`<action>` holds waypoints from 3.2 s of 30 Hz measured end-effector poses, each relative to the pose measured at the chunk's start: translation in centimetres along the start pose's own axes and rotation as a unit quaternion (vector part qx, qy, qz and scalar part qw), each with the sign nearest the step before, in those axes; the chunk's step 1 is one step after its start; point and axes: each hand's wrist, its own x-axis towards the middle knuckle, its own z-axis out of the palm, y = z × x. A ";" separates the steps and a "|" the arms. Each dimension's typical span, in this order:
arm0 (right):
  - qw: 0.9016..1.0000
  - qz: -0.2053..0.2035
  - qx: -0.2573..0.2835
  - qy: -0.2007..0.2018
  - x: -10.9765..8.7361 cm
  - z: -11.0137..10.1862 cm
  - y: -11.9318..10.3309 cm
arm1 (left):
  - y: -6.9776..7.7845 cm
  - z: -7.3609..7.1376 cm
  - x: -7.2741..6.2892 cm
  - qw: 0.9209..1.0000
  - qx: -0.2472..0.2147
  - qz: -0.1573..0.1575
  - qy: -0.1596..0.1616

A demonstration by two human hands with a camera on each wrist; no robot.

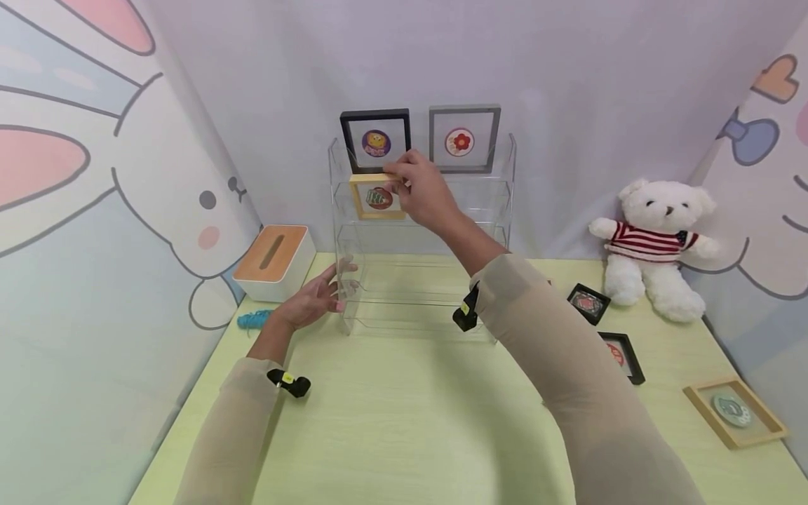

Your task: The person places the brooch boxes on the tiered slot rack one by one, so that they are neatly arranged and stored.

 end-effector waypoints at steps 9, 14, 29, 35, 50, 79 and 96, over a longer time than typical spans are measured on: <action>1.000 -0.006 -0.014 -0.010 -1.1 -2.4 1.1 | 0.0 0.2 0.2 1.000 -0.006 -0.003 -0.001; 1.000 -0.008 -0.023 -0.005 -2.4 -4.1 2.0 | 0.1 0.2 0.1 1.000 -0.011 0.002 -0.001; 0.996 -0.041 -0.061 0.053 -10.1 -11.2 5.6 | 0.1 0.2 -0.1 1.000 -0.011 -0.002 0.002; 0.996 -0.004 -0.073 0.054 -13.9 -13.5 8.2 | 0.2 0.2 -0.1 1.000 -0.014 -0.009 0.002; 0.990 0.098 -0.098 0.004 -23.1 -15.0 15.1 | 0.1 0.2 -0.1 1.000 -0.002 -0.010 0.012; 0.981 0.096 -0.154 -0.067 -35.0 -14.5 23.3 | 0.2 0.3 -0.2 1.000 -0.006 -0.015 0.006; 0.975 0.082 -0.185 -0.096 -35.9 -14.8 25.3 | 0.0 0.2 -0.2 1.000 -0.003 -0.009 0.004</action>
